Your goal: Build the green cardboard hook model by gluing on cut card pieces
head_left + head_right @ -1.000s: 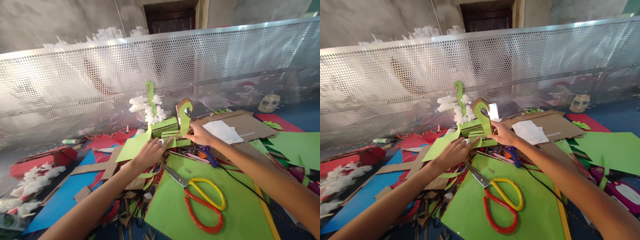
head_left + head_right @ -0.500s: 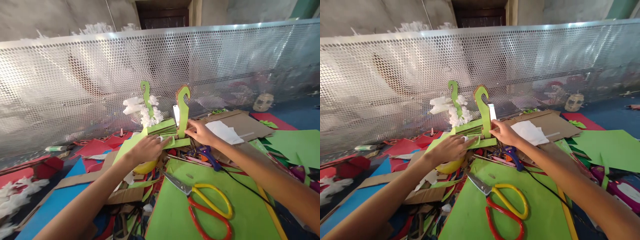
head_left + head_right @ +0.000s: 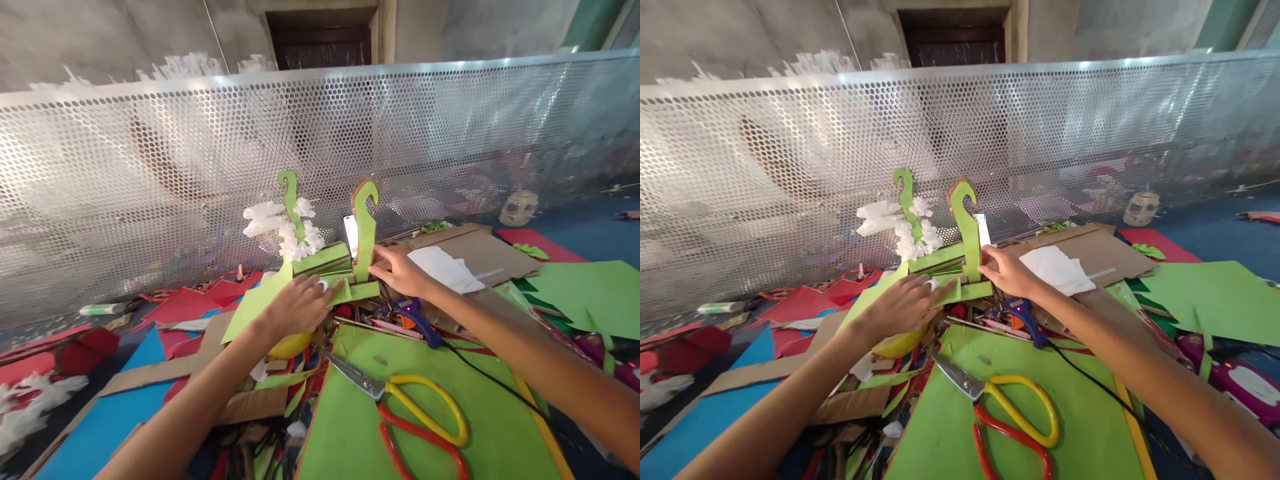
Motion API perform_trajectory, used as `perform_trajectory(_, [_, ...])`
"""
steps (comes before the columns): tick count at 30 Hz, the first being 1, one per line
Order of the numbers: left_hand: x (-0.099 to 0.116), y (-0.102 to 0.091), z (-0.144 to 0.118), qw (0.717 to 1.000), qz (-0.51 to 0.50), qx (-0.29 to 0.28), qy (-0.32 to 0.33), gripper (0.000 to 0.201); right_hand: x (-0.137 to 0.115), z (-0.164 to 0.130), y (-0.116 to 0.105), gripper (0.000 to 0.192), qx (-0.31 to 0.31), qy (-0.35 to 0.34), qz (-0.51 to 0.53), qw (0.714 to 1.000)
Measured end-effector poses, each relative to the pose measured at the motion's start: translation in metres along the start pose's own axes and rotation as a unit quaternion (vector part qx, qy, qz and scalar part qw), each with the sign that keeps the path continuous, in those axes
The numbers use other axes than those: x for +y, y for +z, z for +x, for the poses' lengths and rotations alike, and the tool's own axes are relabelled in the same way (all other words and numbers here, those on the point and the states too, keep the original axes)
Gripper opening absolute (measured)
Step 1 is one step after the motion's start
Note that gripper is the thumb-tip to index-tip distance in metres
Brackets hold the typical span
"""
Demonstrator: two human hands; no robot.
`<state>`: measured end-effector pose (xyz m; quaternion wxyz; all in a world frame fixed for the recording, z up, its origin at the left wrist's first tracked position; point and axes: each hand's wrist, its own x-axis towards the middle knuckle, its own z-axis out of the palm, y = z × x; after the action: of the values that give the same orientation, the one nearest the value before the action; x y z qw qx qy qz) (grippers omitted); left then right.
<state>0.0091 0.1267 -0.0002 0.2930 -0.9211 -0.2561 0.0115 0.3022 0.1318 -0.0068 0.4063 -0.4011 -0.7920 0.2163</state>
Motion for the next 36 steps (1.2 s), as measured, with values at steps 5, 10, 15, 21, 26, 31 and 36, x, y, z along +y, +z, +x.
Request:
perform_trajectory(5, [-0.004,0.001,0.003,1.0,-0.001,0.013,0.007,0.062,-0.017,0.001,-0.031,0.019,-0.047,0.047,-0.131,0.989])
perform_trajectory(10, [-0.007,0.002,0.006,1.0,-0.005,0.018,0.008,0.061,-0.059,-0.017,-0.05,0.015,-0.199,0.055,-0.249,0.946])
perform_trajectory(15, [-0.011,0.007,0.007,0.999,-0.014,0.039,0.005,0.051,-0.076,-0.052,-0.021,0.016,-0.297,0.035,-0.381,0.875])
perform_trajectory(21, [-0.01,0.013,0.006,0.997,-0.027,0.065,-0.004,0.048,-0.048,-0.096,0.008,0.018,-0.258,0.0,-0.478,0.839])
perform_trajectory(26, [-0.009,0.012,0.007,0.998,-0.033,0.058,-0.011,0.049,-0.048,-0.102,0.014,0.022,-0.215,0.014,-0.516,0.829])
perform_trajectory(31, [-0.01,0.009,0.008,0.999,-0.007,0.04,-0.006,0.047,-0.049,-0.09,0.016,0.017,-0.236,0.037,-0.509,0.827])
perform_trajectory(36, [-0.012,0.01,0.009,0.999,-0.018,0.034,-0.011,0.049,-0.038,-0.082,0.014,0.016,-0.254,0.031,-0.49,0.833])
